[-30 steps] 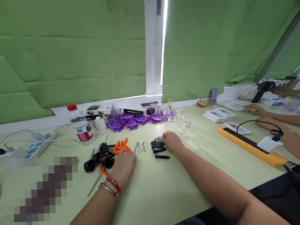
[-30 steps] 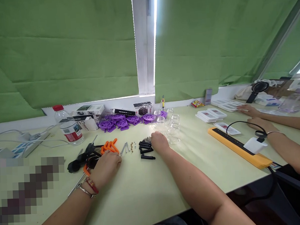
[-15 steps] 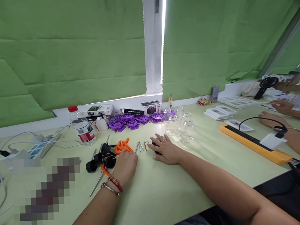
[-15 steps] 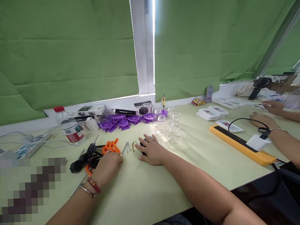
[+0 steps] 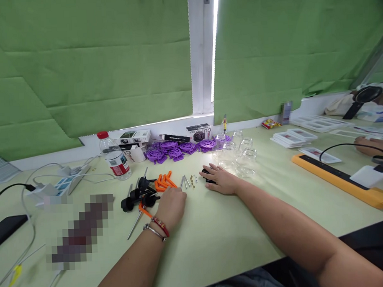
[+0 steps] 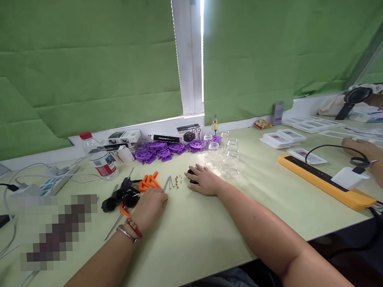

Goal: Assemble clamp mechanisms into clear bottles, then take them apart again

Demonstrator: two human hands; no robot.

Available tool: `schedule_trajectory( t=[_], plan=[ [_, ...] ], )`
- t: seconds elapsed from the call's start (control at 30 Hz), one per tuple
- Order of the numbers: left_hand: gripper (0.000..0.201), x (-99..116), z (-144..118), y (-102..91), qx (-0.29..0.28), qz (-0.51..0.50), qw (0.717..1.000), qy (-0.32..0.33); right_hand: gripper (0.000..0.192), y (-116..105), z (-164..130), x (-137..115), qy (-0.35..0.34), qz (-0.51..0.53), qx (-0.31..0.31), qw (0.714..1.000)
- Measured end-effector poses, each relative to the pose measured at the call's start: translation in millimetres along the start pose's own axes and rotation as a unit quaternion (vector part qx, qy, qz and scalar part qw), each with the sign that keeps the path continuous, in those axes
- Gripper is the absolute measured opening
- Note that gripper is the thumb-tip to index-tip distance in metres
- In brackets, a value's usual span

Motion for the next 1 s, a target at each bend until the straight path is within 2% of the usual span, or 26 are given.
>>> schedule_trajectory(
  t=[0.27, 0.6, 0.83, 0.93, 1.0],
  plan=[
    [0.025, 26.8, 21.5, 10.7, 0.030, -0.030, 0.999, 0.024, 0.069, 0.2, 0.0, 1.5, -0.003, 0.008, 0.016, 1.000],
    [0.021, 19.0, 65.9, 6.3, 0.044, -0.024, 0.998, -0.030, 0.073, -4.9, -4.1, -4.3, -0.020, 0.017, 0.034, 0.999],
    [0.021, 18.7, 62.6, 3.6, 0.040, -0.020, 0.998, -0.049, 0.072, -9.3, -6.3, -4.9, -0.020, 0.040, 0.038, 0.998],
    [0.019, 23.0, 47.4, -16.8, 0.056, -0.039, 0.997, -0.045, 0.071, -10.8, -7.7, -5.3, -0.017, 0.037, 0.043, 0.998],
    [0.021, 35.7, 24.8, -51.1, 0.107, -0.105, 0.989, -0.007, 0.071, -12.1, -9.0, -4.7, -0.018, 0.029, 0.050, 0.998]
  ],
)
Point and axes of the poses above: each hand's wrist, its own z-axis towards the middle knuckle, its own y-axis out of the palm, x = y × z, the point moved 10 cm from there along z, towards the middle knuckle
